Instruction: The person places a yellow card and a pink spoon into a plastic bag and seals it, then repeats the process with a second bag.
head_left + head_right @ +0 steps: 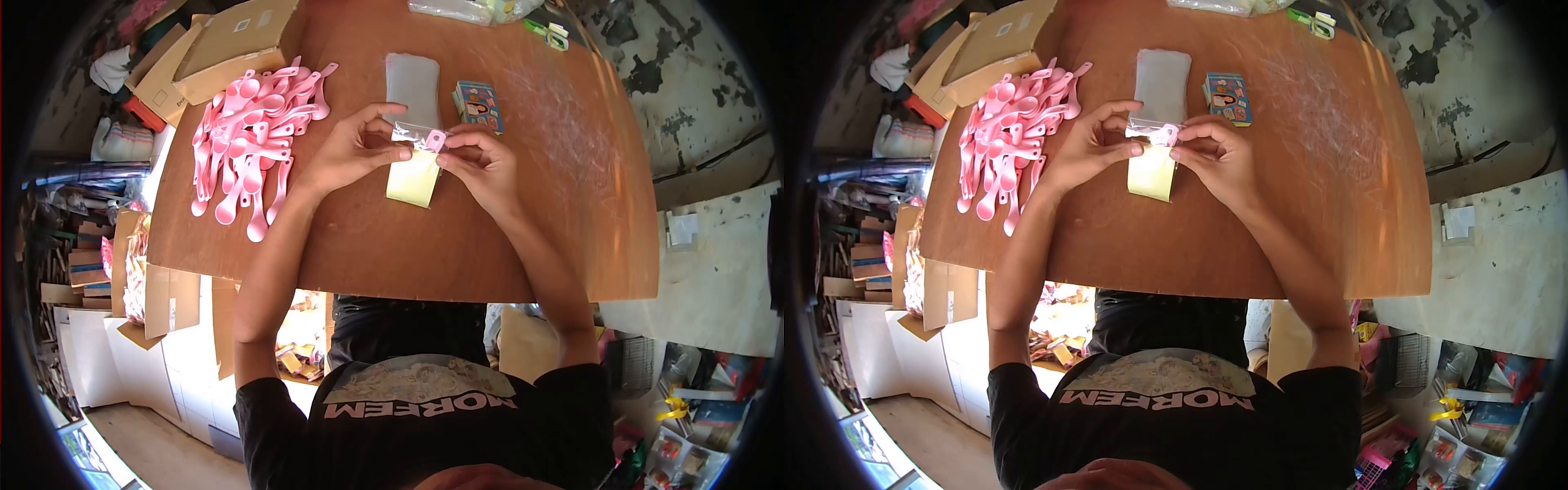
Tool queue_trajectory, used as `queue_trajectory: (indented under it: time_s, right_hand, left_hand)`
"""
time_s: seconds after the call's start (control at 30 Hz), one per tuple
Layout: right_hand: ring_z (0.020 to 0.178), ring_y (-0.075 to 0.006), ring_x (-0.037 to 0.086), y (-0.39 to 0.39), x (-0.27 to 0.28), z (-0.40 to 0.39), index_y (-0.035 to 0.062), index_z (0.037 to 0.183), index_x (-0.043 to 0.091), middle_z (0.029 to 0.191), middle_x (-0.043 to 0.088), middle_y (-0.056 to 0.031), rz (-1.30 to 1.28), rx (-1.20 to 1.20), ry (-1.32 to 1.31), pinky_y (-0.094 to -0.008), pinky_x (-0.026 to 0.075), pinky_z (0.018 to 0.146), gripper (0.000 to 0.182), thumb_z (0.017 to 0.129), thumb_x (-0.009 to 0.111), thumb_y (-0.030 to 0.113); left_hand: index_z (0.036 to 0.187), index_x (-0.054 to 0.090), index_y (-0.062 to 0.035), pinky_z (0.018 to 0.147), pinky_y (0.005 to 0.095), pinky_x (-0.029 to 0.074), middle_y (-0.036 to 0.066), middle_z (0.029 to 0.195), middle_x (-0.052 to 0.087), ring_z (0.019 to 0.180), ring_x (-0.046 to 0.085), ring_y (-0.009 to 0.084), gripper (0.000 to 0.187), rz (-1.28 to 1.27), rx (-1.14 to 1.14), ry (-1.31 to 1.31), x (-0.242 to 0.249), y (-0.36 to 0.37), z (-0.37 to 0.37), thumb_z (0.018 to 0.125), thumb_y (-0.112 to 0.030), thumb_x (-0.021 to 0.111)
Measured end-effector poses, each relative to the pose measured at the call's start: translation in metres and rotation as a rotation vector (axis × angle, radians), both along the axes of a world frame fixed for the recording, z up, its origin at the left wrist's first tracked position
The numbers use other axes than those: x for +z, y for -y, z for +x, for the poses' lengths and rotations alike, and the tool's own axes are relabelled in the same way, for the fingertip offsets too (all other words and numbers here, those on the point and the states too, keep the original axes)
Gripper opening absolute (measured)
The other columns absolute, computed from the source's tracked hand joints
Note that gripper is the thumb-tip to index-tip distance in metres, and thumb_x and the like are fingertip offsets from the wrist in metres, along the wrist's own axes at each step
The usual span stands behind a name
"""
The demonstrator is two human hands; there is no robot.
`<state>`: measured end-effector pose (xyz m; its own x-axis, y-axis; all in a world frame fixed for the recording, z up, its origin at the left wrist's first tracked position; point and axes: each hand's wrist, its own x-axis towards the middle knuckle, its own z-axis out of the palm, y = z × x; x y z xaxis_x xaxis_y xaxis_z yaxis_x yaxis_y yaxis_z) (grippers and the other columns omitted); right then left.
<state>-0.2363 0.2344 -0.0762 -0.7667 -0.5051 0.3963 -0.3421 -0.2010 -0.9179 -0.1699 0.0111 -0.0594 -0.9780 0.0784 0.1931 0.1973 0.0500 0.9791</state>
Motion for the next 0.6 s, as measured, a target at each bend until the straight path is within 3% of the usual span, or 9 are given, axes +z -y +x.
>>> queue_trajectory:
  time_s: [0.1,0.17,0.2,0.33,0.43,0.5,0.57,0.6]
  right_hand:
    - [0.099,-0.0168,0.065,-0.003,0.003,0.007,-0.0011,0.102,0.061,0.115,0.054,-0.0095,-0.024,0.106,-0.013,-0.0272,0.058,0.085,0.025,0.08,0.072,-0.008]
    - [0.096,-0.0158,0.065,-0.003,0.022,0.023,0.0016,0.115,0.053,0.117,0.054,-0.0101,-0.036,0.225,0.186,-0.0267,0.056,0.084,0.039,0.082,0.072,-0.005]
    - [0.091,-0.0154,0.065,-0.003,0.031,0.029,0.0039,0.123,0.045,0.116,0.054,-0.0109,0.031,0.274,0.185,-0.0275,0.055,0.08,0.053,0.081,0.075,0.0]
    - [0.085,-0.0137,0.064,0.01,0.04,0.051,0.0057,0.131,0.043,0.114,0.057,-0.011,0.219,0.435,0.046,-0.0264,0.052,0.073,0.065,0.078,0.08,0.009]
    - [0.084,-0.0122,0.064,0.011,0.05,0.037,0.0065,0.132,0.046,0.104,0.061,-0.0085,0.422,0.515,-0.107,-0.0257,0.051,0.072,0.062,0.08,0.079,0.012]
    - [0.079,-0.0129,0.066,0.017,0.045,0.015,0.0044,0.12,0.058,0.093,0.066,-0.007,0.364,0.381,-0.253,-0.0268,0.052,0.07,0.041,0.084,0.074,0.012]
    - [0.078,-0.0142,0.067,0.023,0.048,-0.01,0.0024,0.11,0.064,0.092,0.07,-0.0083,0.463,0.206,-0.305,-0.0275,0.053,0.07,0.026,0.086,0.069,0.007]
    - [0.078,-0.0151,0.068,0.027,0.046,-0.021,0.0017,0.105,0.066,0.092,0.071,-0.0089,0.469,0.155,-0.33,-0.0278,0.053,0.069,0.02,0.086,0.068,0.005]
  left_hand:
    - [0.128,0.052,-0.002,0.083,0.025,0.05,0.002,0.091,0.066,0.091,0.061,0.0095,0.049,-0.111,-0.039,0.073,0.011,-0.002,0.014,0.083,-0.001,0.073]
    - [0.122,0.057,-0.0024,0.075,0.0222,0.048,0.0,0.083,0.065,0.084,0.06,0.006,0.043,0.03,-0.021,0.059,0.027,-0.005,0.047,0.083,-0.004,0.075]
    - [0.122,0.057,-0.0022,0.074,0.0225,0.048,0.0,0.083,0.064,0.083,0.06,0.0053,0.045,0.036,0.023,0.085,0.032,-0.008,0.063,0.082,-0.004,0.076]
    - [0.12,0.06,-0.0016,0.065,0.0235,0.051,0.0,0.082,0.064,0.079,0.061,0.0051,0.045,-0.064,0.083,0.187,0.047,-0.004,0.139,0.078,-0.002,0.078]
    - [0.111,0.065,-0.0023,0.064,0.0266,0.055,0.008,0.086,0.069,0.075,0.068,0.0131,0.037,-0.39,-0.073,0.044,0.041,0.023,0.193,0.076,0.001,0.077]
    - [0.11,0.064,-0.0016,0.064,0.0289,0.056,0.014,0.088,0.07,0.074,0.071,0.0201,0.035,-0.5,-0.22,0.181,0.028,0.04,0.229,0.077,0.0,0.076]
    - [0.109,0.064,-0.0007,0.068,0.0329,0.056,0.017,0.087,0.07,0.076,0.071,0.0253,0.034,-0.542,-0.065,0.581,-0.007,0.056,0.264,0.077,-0.004,0.076]
    - [0.109,0.064,-0.001,0.07,0.0352,0.056,0.018,0.087,0.07,0.078,0.071,0.0282,0.037,-0.623,0.049,0.655,-0.03,0.064,0.276,0.075,-0.006,0.077]
